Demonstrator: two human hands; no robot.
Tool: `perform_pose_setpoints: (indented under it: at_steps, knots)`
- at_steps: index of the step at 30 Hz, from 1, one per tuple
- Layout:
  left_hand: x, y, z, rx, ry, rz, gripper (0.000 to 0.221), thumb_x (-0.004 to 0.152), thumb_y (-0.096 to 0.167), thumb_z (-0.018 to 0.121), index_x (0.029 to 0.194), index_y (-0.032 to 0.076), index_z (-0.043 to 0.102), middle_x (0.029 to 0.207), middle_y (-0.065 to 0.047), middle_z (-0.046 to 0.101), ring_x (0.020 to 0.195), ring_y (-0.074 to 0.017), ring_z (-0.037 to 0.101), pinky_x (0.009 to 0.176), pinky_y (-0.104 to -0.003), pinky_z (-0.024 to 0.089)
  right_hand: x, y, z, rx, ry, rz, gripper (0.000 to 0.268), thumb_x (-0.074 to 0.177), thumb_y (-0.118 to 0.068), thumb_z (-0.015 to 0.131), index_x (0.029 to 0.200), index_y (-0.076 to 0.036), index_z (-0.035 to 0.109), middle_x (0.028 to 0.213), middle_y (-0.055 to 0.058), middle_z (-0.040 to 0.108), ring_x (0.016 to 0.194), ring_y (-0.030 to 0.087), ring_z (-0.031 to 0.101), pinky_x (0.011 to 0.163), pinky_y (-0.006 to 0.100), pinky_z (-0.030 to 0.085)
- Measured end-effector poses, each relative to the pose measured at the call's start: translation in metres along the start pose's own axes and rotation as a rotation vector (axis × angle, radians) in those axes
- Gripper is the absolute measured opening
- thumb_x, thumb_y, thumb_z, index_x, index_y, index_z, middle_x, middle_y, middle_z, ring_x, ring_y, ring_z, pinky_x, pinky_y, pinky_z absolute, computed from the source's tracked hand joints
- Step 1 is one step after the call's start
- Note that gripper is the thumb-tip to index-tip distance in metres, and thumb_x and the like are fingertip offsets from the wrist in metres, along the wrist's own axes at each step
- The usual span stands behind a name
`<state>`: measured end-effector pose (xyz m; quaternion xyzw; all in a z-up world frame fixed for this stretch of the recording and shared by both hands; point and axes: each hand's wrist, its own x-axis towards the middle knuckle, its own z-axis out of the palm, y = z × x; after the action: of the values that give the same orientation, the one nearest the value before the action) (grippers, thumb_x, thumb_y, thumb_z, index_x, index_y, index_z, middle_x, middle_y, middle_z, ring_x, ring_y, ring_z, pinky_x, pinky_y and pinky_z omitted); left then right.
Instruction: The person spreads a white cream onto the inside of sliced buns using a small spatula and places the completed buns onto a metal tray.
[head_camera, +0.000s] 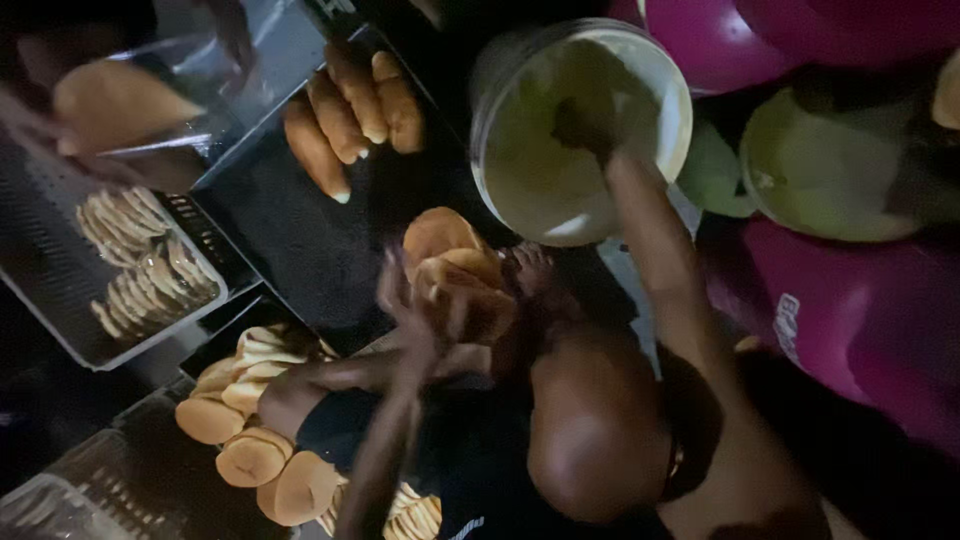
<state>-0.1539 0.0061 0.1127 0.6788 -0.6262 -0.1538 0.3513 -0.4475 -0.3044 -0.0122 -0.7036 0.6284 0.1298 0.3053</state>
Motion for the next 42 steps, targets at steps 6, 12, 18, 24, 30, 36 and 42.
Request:
perform_pose_setpoints:
  at_steps: [6,12,18,24,30,36,42]
  knots:
    - [-0.069,0.045,0.032,0.558,-0.253,-0.032,0.076,0.092,0.045,0.057,0.158,0.012,0.037,0.166,-0.025,0.018,0.153,-0.0464,0.021,0.119,-0.071,0.022,0.053,-0.036,0.029,-0.069,-0.067,0.000,0.031,0.101,-0.020,0.066,0.127,-0.002,0.068,0.104,0.019,0.073,0.091,0.030,0.071,0.082,0.044,0.055]
    - [-0.058,0.050,0.017,0.638,-0.150,0.134,0.061,0.096,0.019,0.071,0.153,0.014,0.048,0.157,-0.021,0.042,0.147,-0.0389,0.040,0.122,-0.060,0.030,0.053,-0.032,0.029,-0.040,-0.072,0.027,0.030,0.103,-0.020,0.065,0.128,-0.003,0.068,0.105,0.017,0.074,0.091,0.028,0.071,0.084,0.044,0.055]
    - [-0.067,0.043,-0.032,-0.326,-0.359,-0.268,0.073,0.078,0.020,0.082,0.141,0.002,0.050,0.126,-0.022,0.062,0.115,-0.0390,0.062,0.095,-0.053,0.053,0.019,0.006,0.000,0.027,-0.061,-0.007,0.029,0.104,-0.020,0.064,0.128,-0.004,0.069,0.106,0.016,0.075,0.092,0.027,0.072,0.085,0.043,0.055]
    - [-0.059,-0.003,-0.027,-1.100,-0.269,-1.034,0.068,0.095,0.045,0.062,0.138,-0.007,0.053,0.121,-0.024,0.070,0.104,-0.0351,0.073,0.085,-0.047,0.063,-0.124,0.007,-0.068,0.329,0.018,-0.138,0.028,0.106,-0.020,0.063,0.129,-0.006,0.070,0.107,0.015,0.077,0.093,0.025,0.073,0.087,0.043,0.056]
    - [-0.016,0.006,-0.022,-2.039,-0.176,-0.755,0.089,0.099,0.075,0.034,0.153,0.005,0.041,0.140,-0.022,0.057,0.121,-0.0338,0.065,0.101,-0.049,0.059,-0.249,-0.102,-0.115,0.255,0.138,-0.702,0.032,0.096,-0.021,0.079,0.123,-0.007,0.070,0.100,0.016,0.075,0.088,0.028,0.072,0.076,0.041,0.055]
    - [0.008,0.030,-0.063,-1.914,-0.029,-0.638,0.071,0.106,0.061,0.038,0.144,0.002,0.047,0.131,-0.023,0.063,0.114,-0.0304,0.070,0.099,-0.046,0.060,-0.263,-0.191,-0.105,-0.085,0.337,-1.315,0.041,0.088,-0.018,0.076,0.128,-0.015,0.074,0.086,0.011,0.062,0.073,0.030,0.063,0.062,0.040,0.051]
    - [-0.012,0.006,-0.070,-1.925,0.216,-0.738,0.058,0.110,0.046,0.049,0.141,-0.004,0.051,0.119,-0.020,0.068,0.102,-0.0260,0.073,0.087,-0.039,0.063,-0.265,-0.219,-0.104,-0.373,0.516,-1.470,0.031,0.088,-0.019,0.073,0.119,-0.016,0.073,0.083,0.005,0.057,0.075,0.026,0.063,0.067,0.038,0.053]
